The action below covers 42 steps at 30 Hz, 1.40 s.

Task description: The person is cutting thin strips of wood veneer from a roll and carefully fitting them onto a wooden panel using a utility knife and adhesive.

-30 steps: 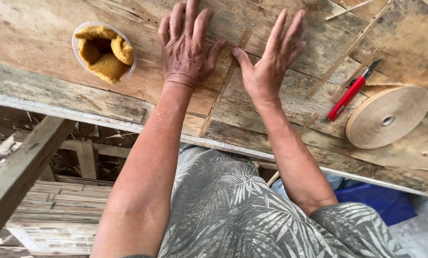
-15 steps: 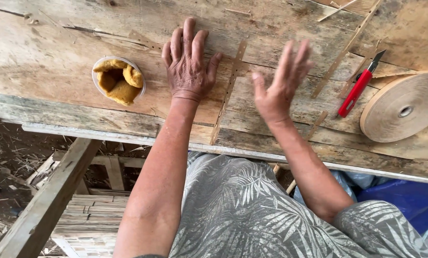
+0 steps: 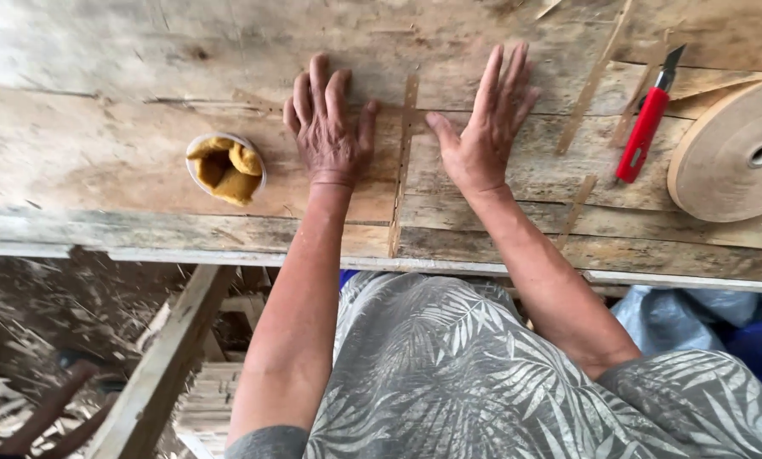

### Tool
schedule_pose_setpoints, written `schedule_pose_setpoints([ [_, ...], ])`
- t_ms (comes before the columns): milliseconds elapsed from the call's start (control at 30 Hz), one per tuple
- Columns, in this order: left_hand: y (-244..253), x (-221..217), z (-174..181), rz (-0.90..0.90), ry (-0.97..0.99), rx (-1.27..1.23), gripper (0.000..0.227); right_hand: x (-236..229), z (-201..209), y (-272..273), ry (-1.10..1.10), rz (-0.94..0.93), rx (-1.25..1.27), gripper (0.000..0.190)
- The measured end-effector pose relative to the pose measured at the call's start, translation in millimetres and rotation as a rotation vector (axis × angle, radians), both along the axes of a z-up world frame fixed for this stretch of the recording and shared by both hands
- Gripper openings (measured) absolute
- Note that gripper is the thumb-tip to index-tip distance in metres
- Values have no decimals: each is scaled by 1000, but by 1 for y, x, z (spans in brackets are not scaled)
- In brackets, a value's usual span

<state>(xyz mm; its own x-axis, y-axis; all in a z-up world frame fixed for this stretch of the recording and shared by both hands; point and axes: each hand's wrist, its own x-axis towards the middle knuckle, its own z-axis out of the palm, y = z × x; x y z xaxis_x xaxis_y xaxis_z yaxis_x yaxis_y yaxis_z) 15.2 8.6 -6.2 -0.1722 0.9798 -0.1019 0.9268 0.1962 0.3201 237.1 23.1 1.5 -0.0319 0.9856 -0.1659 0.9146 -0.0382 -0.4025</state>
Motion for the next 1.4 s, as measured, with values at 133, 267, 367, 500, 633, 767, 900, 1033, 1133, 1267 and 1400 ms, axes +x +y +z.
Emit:
schedule_pose_setpoints([
  [133, -3, 0, 5, 39, -43, -1, 47, 15, 8, -7, 165, 22, 40, 100],
  [267, -11, 1, 5, 16, -42, 78, 38, 14, 5, -11, 127, 14, 38, 112],
  [367, -15, 11, 19, -54, -19, -44, 52, 11, 5, -9, 123, 23, 54, 103],
  [500, -28, 42, 38, -391, 122, -257, 69, 9, 8, -8, 100, 21, 31, 106],
  [633, -22, 48, 60, -417, 150, -436, 80, 9, 8, -8, 97, 28, 28, 103],
  [767, -23, 46, 58, -355, 158, -480, 89, 10, 8, -7, 104, 26, 25, 102],
  [900, -28, 48, 59, -220, 200, -519, 95, 11, 8, -7, 95, 37, 12, 103],
  [1033, -30, 52, 60, -82, 253, -516, 100, 10, 14, -5, 112, 41, -3, 106],
  [1133, -22, 50, 68, -209, 217, -635, 100, 11, 12, -6, 109, 52, -10, 104],
  [1267, -28, 42, 56, -234, 228, -427, 93, 11, 11, -7, 101, 58, 3, 102],
  [1400, -24, 50, 62, -181, 212, -586, 99, 10, 9, -4, 125, 58, 20, 102],
])
